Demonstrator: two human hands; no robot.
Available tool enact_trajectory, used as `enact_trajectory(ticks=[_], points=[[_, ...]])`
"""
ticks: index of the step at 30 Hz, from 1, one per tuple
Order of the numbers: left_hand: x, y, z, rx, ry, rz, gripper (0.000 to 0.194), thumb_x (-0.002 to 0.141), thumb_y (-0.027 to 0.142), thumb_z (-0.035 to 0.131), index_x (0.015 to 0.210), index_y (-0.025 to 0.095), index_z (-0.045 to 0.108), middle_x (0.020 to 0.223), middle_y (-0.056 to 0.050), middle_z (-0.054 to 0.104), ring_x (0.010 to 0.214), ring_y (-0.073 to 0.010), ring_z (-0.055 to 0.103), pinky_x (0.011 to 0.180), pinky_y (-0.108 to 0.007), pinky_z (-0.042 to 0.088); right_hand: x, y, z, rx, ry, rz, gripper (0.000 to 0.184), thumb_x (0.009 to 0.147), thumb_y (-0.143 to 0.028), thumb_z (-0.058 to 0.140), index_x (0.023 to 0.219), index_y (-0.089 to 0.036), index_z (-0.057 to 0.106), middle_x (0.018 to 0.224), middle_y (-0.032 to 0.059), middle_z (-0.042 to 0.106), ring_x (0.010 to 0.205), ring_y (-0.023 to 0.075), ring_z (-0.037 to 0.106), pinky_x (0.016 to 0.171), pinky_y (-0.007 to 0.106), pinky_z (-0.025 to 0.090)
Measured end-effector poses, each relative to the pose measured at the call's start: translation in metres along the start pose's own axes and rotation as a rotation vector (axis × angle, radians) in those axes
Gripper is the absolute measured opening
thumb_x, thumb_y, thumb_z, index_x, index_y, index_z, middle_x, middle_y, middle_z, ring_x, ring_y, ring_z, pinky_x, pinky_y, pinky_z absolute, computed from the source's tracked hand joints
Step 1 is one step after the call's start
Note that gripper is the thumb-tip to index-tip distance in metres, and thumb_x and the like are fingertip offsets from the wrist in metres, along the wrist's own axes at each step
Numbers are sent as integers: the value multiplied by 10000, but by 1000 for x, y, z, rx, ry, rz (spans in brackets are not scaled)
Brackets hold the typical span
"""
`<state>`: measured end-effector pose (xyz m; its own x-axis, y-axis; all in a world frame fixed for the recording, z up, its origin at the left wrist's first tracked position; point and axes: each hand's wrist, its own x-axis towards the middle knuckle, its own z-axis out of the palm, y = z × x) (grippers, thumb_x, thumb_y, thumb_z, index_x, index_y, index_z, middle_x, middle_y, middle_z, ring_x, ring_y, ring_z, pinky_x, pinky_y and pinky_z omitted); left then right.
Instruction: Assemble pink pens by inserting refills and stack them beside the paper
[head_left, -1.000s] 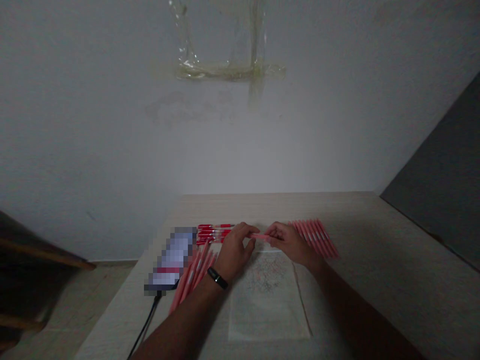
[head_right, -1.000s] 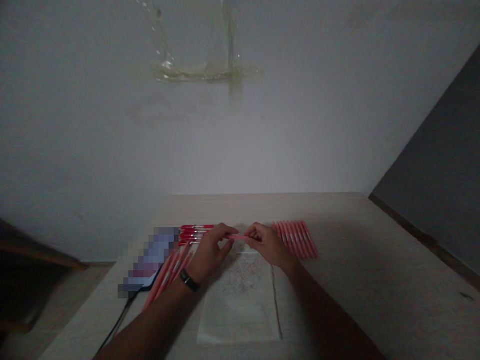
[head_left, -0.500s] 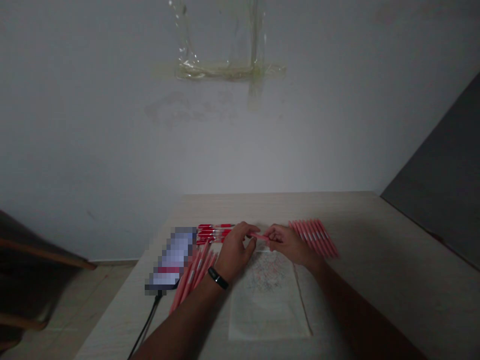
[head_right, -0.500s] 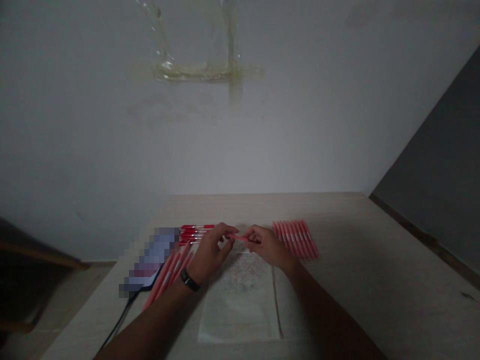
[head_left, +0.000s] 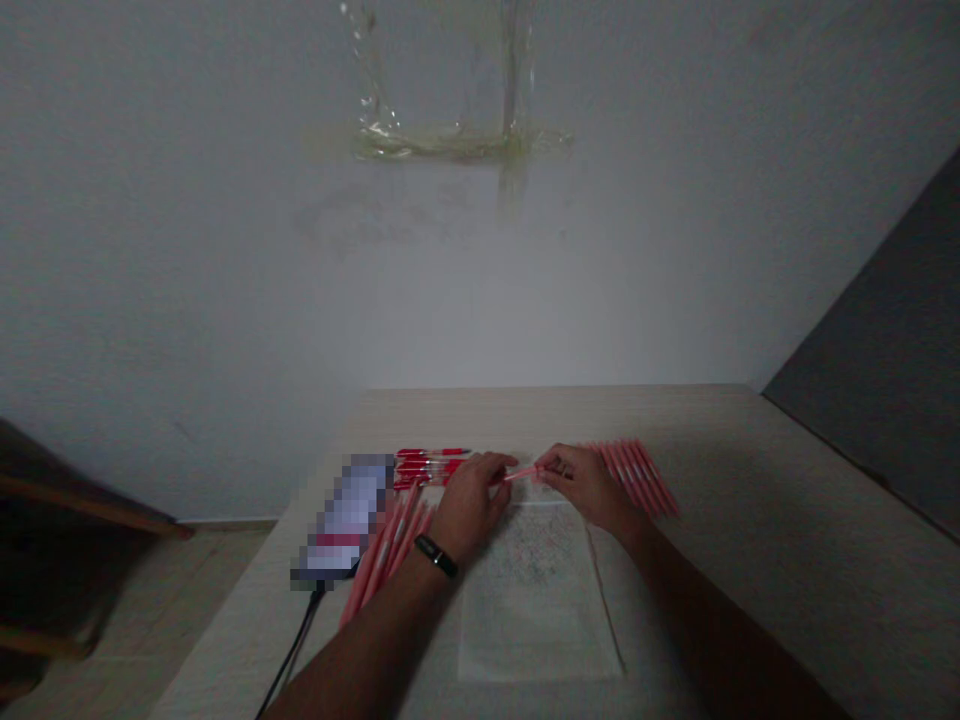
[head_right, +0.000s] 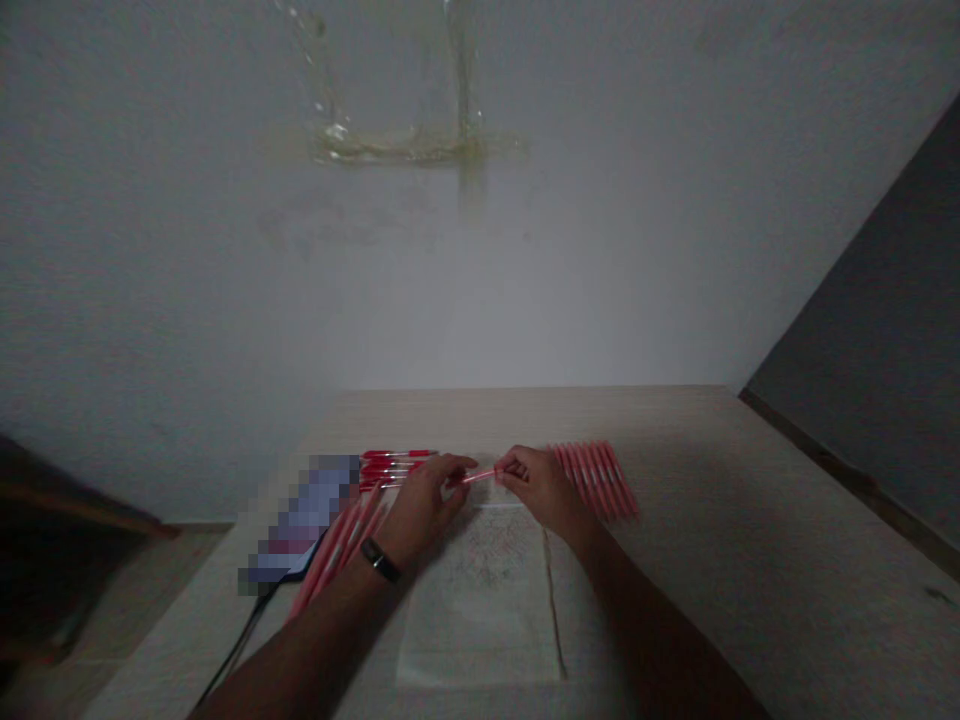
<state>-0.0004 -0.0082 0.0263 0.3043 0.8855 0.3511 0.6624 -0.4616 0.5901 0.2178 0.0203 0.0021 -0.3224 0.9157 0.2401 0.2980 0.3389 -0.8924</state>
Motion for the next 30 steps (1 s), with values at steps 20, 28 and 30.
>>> enact_trajectory(ticks=[20,28,30], points=[[1,-4,-3,121,-20,-157,239,817,137,597,1009,191,727,861,-54,714,823,-188,631,734,-280,435,-3,-2,0,-407,-84,-81,125,860,-278,722,799,-185,666,825,9,618,764,150,608,686,259,435],[-1,-7,0,134,-38,-169,229,827,161,607,1022,197,721,877,-53,714,821,-180,632,731,-272,427,-4,0,9,-452,-126,-45,98,824,-265,761,820,-196,692,854,8,619,802,153,610,725,265,434],[-1,-7,1,123,-48,-169,226,829,159,605,1020,200,720,891,-49,717,823,-178,633,730,-270,427,-4,3,9,-447,-118,-40,107,809,-260,774,836,-196,692,862,7,622,805,153,613,721,263,436]])
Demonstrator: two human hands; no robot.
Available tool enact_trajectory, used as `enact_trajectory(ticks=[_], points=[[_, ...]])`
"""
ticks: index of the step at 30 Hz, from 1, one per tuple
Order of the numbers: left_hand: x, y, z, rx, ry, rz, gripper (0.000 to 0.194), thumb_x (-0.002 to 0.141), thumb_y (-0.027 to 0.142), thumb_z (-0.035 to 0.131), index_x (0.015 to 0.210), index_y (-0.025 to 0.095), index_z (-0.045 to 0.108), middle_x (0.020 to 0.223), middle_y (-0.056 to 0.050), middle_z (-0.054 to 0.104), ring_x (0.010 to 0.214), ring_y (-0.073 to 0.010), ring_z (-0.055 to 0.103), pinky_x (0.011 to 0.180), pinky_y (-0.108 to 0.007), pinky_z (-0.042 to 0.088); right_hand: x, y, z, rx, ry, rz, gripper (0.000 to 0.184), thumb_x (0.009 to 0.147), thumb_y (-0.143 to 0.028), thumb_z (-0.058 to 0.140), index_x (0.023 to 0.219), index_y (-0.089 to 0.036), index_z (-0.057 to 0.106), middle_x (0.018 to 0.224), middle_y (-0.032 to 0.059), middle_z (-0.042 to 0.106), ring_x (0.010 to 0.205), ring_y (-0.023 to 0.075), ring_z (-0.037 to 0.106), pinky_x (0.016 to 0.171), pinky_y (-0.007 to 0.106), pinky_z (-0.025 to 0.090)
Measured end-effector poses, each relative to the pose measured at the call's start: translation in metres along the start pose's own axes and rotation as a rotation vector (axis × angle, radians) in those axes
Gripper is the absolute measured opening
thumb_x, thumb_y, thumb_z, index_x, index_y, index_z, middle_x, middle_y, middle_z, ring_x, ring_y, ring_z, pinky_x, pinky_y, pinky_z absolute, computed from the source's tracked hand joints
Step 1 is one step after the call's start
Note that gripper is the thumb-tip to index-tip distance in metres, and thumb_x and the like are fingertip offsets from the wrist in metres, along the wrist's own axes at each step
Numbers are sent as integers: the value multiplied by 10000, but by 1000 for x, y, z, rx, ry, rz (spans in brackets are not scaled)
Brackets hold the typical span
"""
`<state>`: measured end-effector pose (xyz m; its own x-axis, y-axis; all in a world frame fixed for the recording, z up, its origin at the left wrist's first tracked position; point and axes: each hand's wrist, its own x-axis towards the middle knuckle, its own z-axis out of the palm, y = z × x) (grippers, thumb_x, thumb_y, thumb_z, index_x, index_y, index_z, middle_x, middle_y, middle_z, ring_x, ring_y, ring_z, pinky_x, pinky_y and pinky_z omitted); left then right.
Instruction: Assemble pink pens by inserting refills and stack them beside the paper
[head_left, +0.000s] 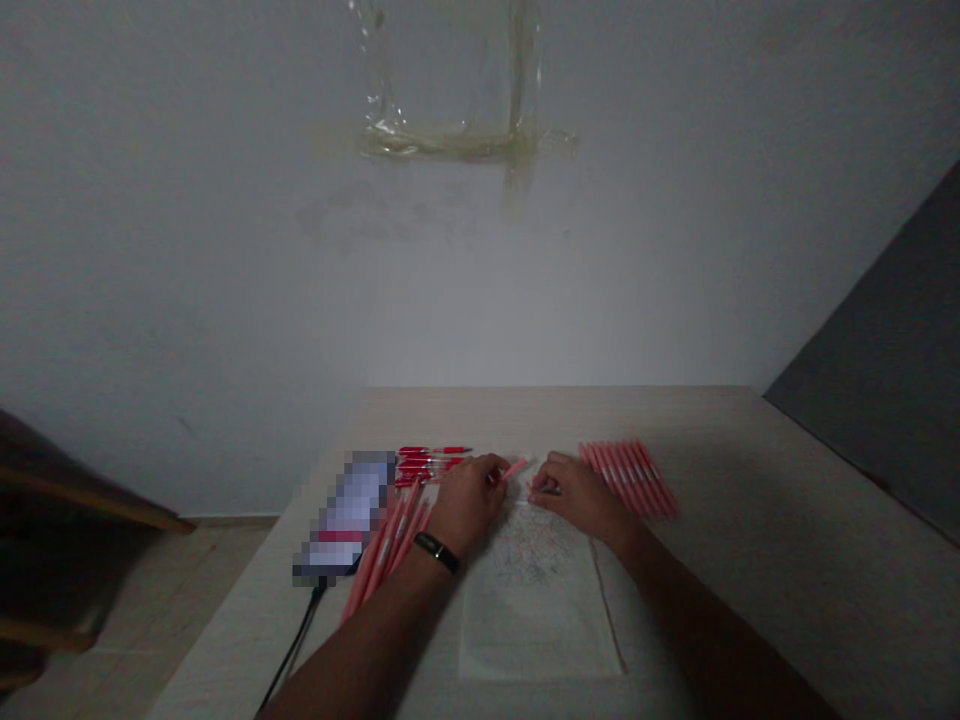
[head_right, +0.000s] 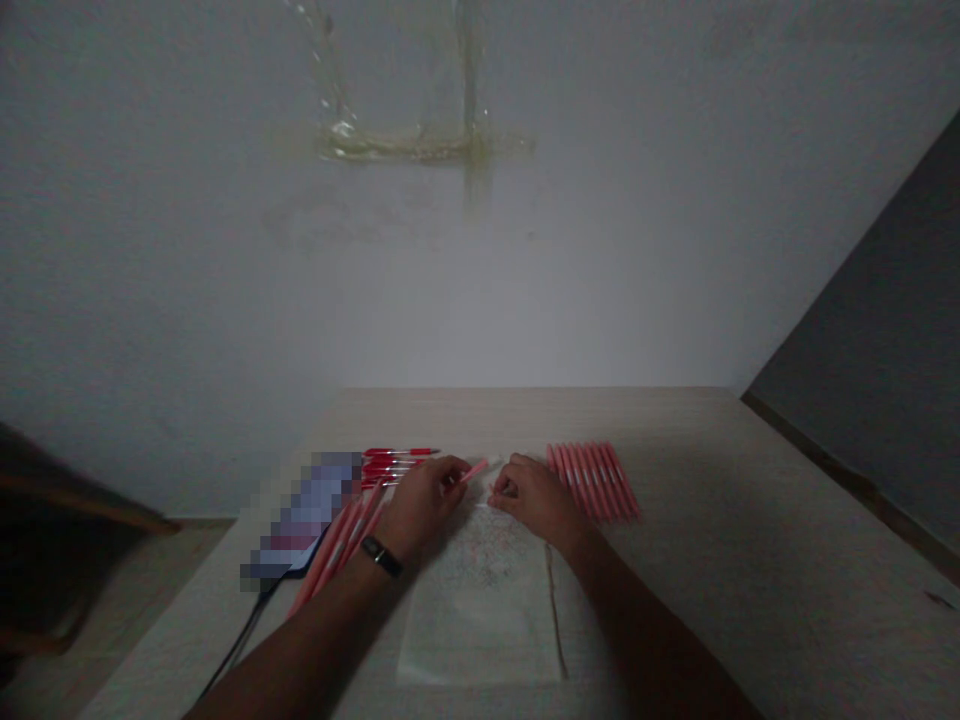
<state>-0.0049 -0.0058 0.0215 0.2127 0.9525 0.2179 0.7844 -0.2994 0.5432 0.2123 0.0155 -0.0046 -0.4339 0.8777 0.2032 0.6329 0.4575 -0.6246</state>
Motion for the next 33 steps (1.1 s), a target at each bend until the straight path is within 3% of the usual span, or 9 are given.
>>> enact_trajectory(ticks=[8,12,17,26,33], points=[[0,2,-1,-38,-5,30,213,822,129,606,993,191,717,906,-46,702,825,-174,628,735,-268,438,1,0,-4,30,85,1,112,865,-266,693,782,-193,671,808,12,618,760,156,594,677,267,427],[1,2,-1,-50,-7,61,213,830,120,598,997,187,713,902,-50,678,835,-170,617,744,-262,443,3,2,-5,223,146,46,87,892,-274,636,915,-195,666,828,18,662,761,159,618,692,269,460],[0,4,-2,-54,-30,127,230,840,113,578,1013,191,708,912,-53,647,816,-162,598,719,-257,434,4,3,-1,454,117,49,208,894,-326,626,1051,-190,632,825,12,680,758,157,636,660,256,472],[0,6,-2,-168,31,196,241,840,113,579,1053,195,655,946,-48,643,892,-178,608,814,-298,479,6,-1,-3,514,81,50,154,874,-316,633,941,-178,650,813,14,681,772,157,637,681,256,473],[0,9,-3,-229,91,202,287,844,123,588,1118,198,627,1025,-57,654,951,-185,620,870,-324,493,4,0,2,643,-28,67,204,866,-357,668,961,-178,639,825,17,689,763,158,645,690,265,478]])
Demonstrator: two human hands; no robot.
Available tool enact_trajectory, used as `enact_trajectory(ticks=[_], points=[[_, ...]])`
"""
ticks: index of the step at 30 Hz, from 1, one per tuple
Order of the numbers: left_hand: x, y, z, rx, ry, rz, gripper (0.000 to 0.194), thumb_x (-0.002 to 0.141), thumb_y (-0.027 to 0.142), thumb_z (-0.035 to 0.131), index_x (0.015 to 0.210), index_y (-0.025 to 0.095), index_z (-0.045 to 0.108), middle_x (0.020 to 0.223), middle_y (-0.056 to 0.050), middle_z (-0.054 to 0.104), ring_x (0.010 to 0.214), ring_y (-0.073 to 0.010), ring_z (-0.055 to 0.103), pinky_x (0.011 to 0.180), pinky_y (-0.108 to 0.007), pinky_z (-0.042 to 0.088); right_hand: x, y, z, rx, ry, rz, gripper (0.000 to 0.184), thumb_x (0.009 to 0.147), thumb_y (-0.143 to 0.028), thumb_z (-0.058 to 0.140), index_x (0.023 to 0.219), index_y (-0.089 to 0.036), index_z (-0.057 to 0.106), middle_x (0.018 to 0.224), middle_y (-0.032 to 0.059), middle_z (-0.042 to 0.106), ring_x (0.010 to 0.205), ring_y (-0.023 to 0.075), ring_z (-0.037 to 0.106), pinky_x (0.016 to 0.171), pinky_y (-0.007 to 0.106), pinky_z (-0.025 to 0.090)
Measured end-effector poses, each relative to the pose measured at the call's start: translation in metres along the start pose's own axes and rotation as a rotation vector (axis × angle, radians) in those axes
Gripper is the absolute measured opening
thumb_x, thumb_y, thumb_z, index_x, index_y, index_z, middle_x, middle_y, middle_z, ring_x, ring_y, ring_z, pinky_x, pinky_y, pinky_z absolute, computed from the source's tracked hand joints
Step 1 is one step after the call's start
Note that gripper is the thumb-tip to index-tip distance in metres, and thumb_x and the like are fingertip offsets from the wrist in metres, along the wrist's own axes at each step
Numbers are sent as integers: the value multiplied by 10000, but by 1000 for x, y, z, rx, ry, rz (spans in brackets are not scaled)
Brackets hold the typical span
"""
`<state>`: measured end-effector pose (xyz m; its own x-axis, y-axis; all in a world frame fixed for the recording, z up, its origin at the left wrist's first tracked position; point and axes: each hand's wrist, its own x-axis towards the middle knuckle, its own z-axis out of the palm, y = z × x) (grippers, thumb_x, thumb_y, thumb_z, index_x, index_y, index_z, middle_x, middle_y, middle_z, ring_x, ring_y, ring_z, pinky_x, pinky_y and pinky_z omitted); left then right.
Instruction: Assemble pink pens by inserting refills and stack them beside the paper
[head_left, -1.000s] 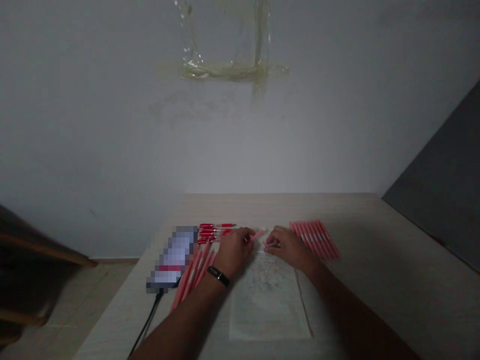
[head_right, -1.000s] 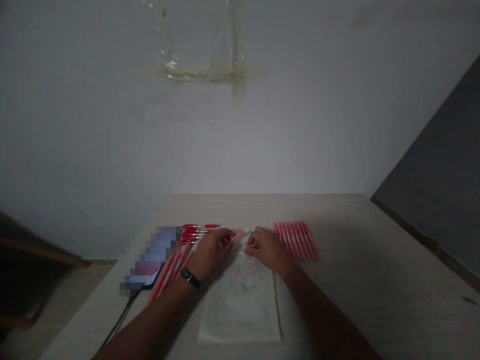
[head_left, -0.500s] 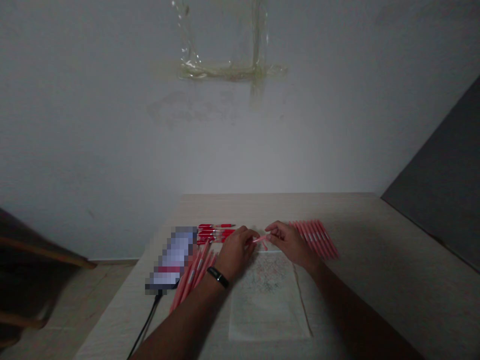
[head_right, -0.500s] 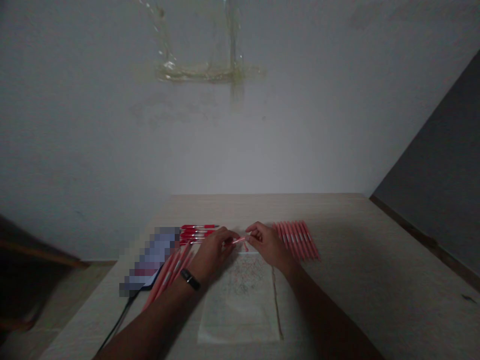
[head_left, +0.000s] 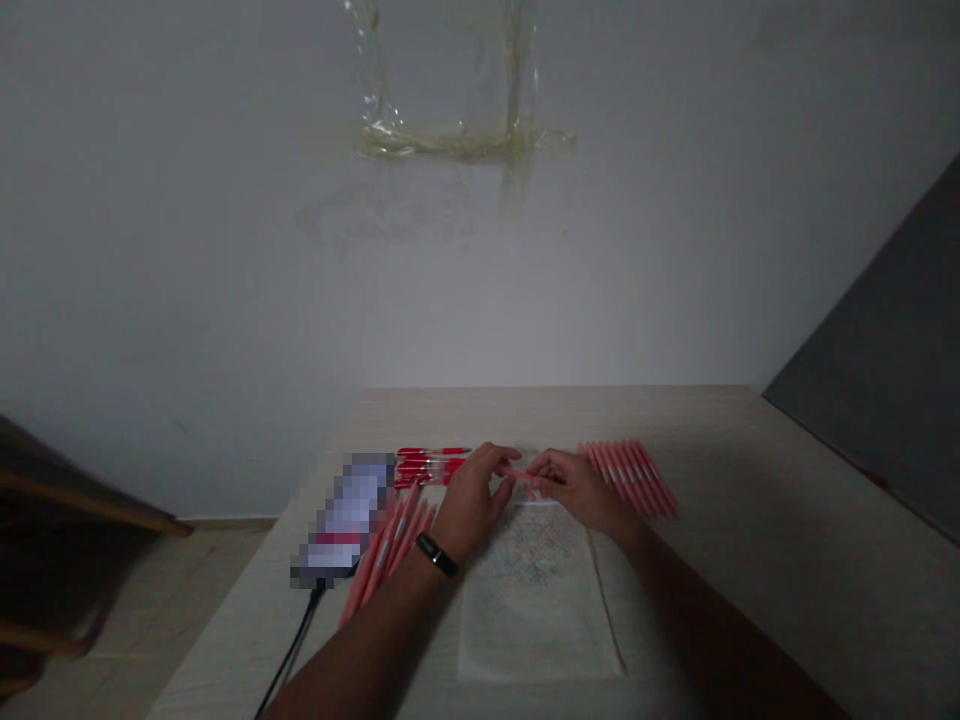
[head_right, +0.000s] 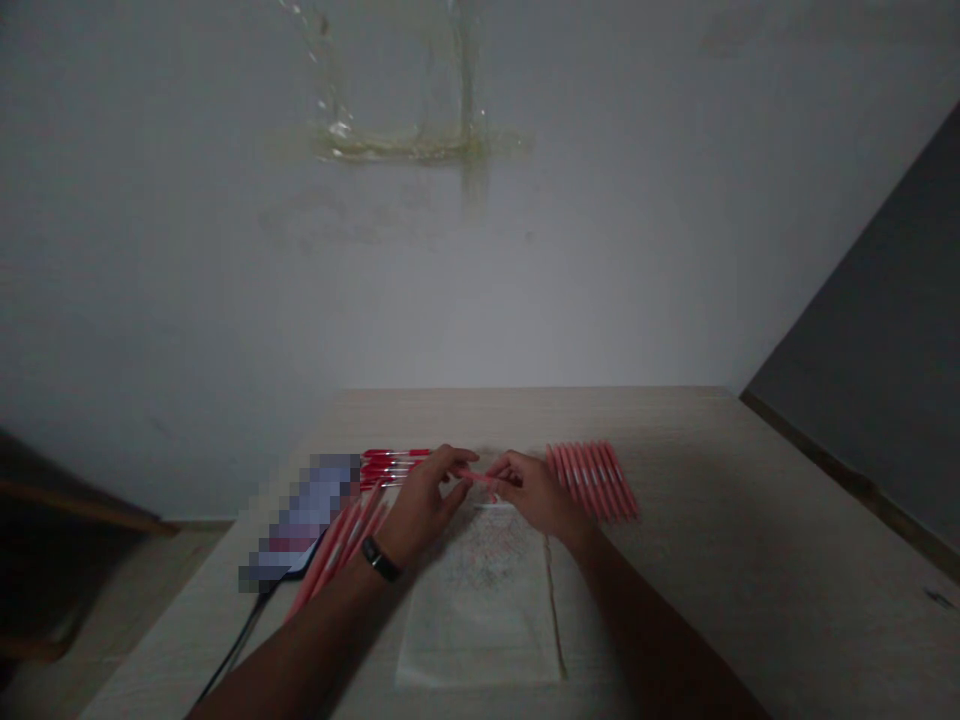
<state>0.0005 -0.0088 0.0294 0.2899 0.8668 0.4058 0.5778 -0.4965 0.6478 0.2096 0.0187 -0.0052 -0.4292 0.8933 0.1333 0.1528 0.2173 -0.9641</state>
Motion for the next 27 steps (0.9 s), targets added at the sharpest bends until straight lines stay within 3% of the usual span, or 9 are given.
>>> enact_trajectory(ticks=[5,10,22,27], points=[[-1,1,-1,-5,6,14,273,859,127,571,1118,198,625,1035,-61,656,956,-184,622,867,-324,496,0,0,3,1,-5,3,258,844,-402,705,950,-174,649,814,18,683,778,163,647,712,276,495],[-1,3,-2,-5,14,7,239,870,139,561,1092,198,626,1034,-62,663,941,-183,625,850,-319,493,1,4,1,-17,15,3,208,837,-339,700,951,-173,648,827,24,694,768,161,649,707,276,494],[1,2,-3,84,18,-63,135,810,114,596,915,187,640,906,-46,680,885,-196,605,815,-320,476,3,9,-6,-146,186,-20,117,844,-275,656,906,-177,649,780,13,684,745,161,647,667,261,474],[0,0,-2,160,-26,-116,197,826,118,608,983,206,689,921,-48,713,895,-211,620,829,-333,472,2,7,-8,-299,248,-34,117,867,-299,650,866,-183,659,769,30,696,736,177,648,666,281,483]])
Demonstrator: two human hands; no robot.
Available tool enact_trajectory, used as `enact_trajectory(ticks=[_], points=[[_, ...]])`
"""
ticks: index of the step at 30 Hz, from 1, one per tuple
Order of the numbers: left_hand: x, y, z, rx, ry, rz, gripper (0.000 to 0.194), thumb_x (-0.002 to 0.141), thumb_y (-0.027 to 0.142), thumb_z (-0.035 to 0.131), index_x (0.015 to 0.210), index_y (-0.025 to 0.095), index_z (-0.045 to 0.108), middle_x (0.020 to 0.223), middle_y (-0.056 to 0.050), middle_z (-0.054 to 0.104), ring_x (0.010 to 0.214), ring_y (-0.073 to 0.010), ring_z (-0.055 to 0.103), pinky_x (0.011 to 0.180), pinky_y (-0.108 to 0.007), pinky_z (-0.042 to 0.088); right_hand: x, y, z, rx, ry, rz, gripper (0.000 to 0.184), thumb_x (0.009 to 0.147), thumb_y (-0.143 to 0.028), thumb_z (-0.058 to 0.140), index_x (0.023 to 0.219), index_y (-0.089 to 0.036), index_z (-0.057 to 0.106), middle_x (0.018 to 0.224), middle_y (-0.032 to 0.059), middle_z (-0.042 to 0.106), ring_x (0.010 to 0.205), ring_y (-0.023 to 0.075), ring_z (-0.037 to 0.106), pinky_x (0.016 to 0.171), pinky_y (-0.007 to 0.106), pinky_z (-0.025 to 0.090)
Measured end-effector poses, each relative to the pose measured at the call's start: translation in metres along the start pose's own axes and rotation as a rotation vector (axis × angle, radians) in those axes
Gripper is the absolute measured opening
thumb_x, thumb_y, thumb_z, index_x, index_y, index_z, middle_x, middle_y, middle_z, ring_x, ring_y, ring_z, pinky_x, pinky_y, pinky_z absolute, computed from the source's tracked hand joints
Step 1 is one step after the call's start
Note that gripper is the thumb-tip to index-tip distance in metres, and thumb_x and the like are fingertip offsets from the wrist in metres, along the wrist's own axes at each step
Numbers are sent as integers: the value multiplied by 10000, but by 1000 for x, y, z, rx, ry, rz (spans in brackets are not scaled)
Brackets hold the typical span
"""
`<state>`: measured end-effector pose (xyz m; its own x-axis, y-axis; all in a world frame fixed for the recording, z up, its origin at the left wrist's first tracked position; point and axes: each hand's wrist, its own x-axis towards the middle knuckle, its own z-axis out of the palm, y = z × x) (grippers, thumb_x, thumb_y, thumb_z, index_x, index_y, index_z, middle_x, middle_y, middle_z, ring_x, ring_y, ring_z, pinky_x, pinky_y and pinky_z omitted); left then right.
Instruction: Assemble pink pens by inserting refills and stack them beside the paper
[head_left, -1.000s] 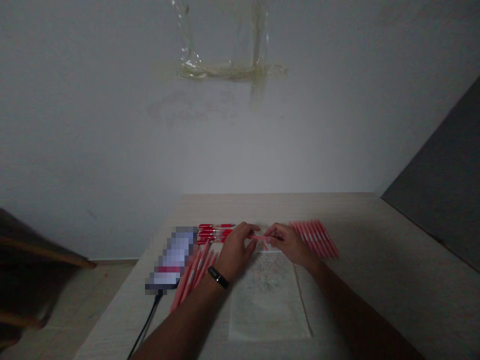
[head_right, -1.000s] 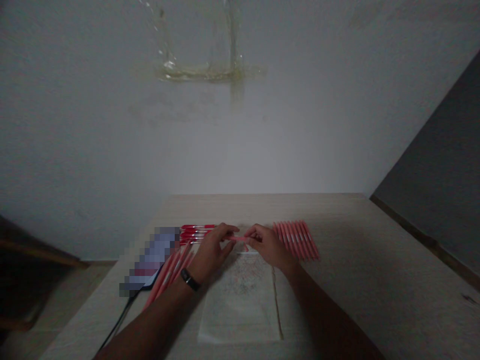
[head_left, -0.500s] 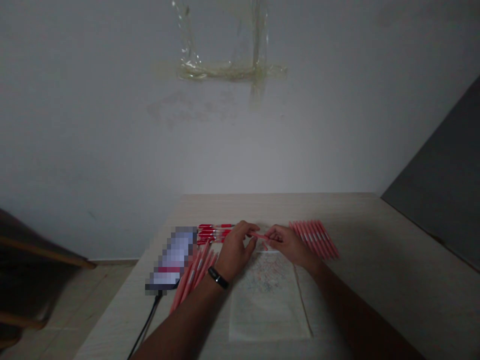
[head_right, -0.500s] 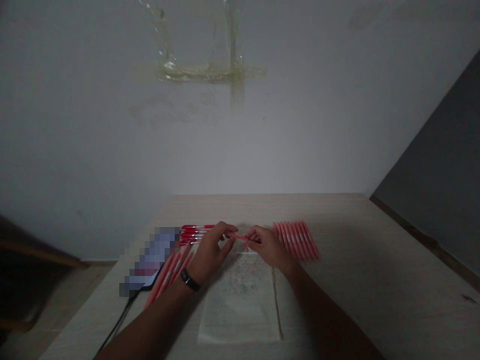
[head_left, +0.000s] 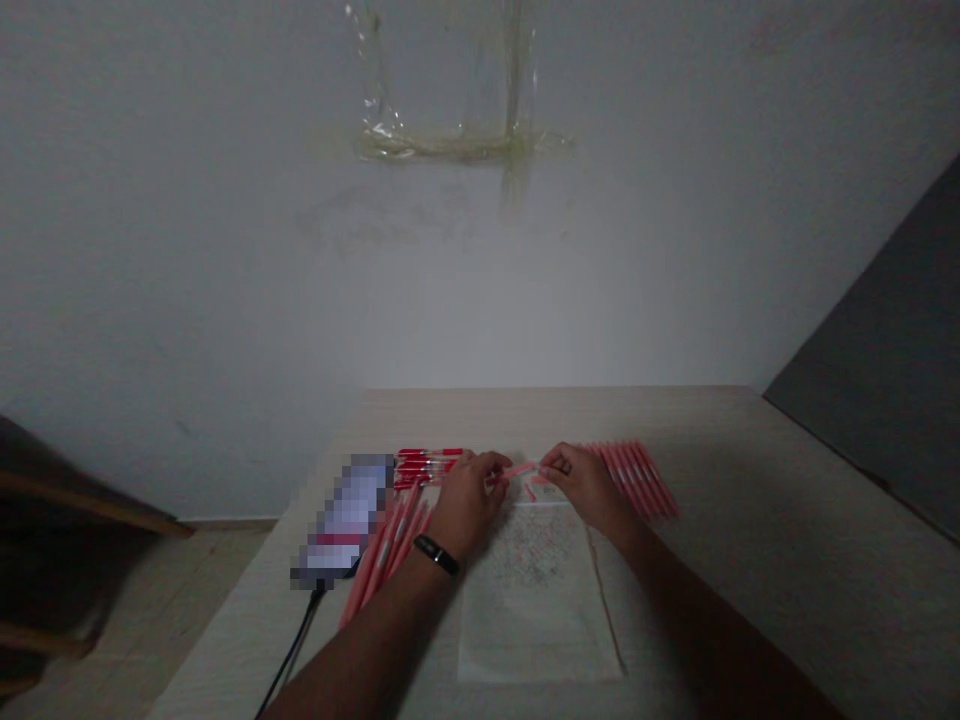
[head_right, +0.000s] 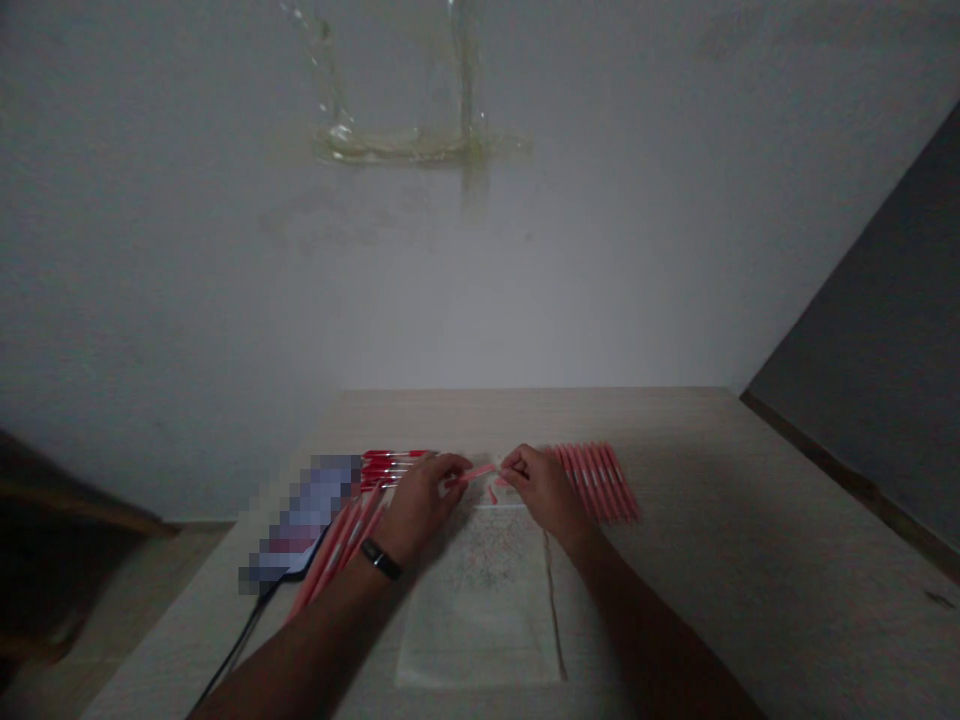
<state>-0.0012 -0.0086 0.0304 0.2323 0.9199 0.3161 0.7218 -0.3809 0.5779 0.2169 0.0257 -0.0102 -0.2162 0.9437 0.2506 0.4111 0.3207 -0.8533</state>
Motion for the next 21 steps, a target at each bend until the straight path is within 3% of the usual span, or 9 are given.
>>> enact_trajectory(ticks=[7,14,21], points=[[1,-9,4,41,-11,-56,218,837,119,599,1016,192,699,958,-65,719,897,-209,634,840,-333,477,-6,-14,3,-218,-25,-106,105,825,-232,742,760,-192,670,847,25,629,806,169,613,711,280,458],[-1,-12,6,43,-13,-46,228,844,106,598,1037,181,695,958,-64,702,871,-183,627,800,-300,465,-12,-22,17,-279,-112,-129,123,808,-238,785,794,-197,670,883,19,607,879,175,606,794,290,466],[-3,-17,11,30,-14,-41,271,817,75,603,1046,192,689,948,-52,690,859,-176,627,784,-287,464,-10,-17,16,-298,-126,-121,126,804,-250,789,829,-200,676,910,22,605,878,179,601,793,295,462]])
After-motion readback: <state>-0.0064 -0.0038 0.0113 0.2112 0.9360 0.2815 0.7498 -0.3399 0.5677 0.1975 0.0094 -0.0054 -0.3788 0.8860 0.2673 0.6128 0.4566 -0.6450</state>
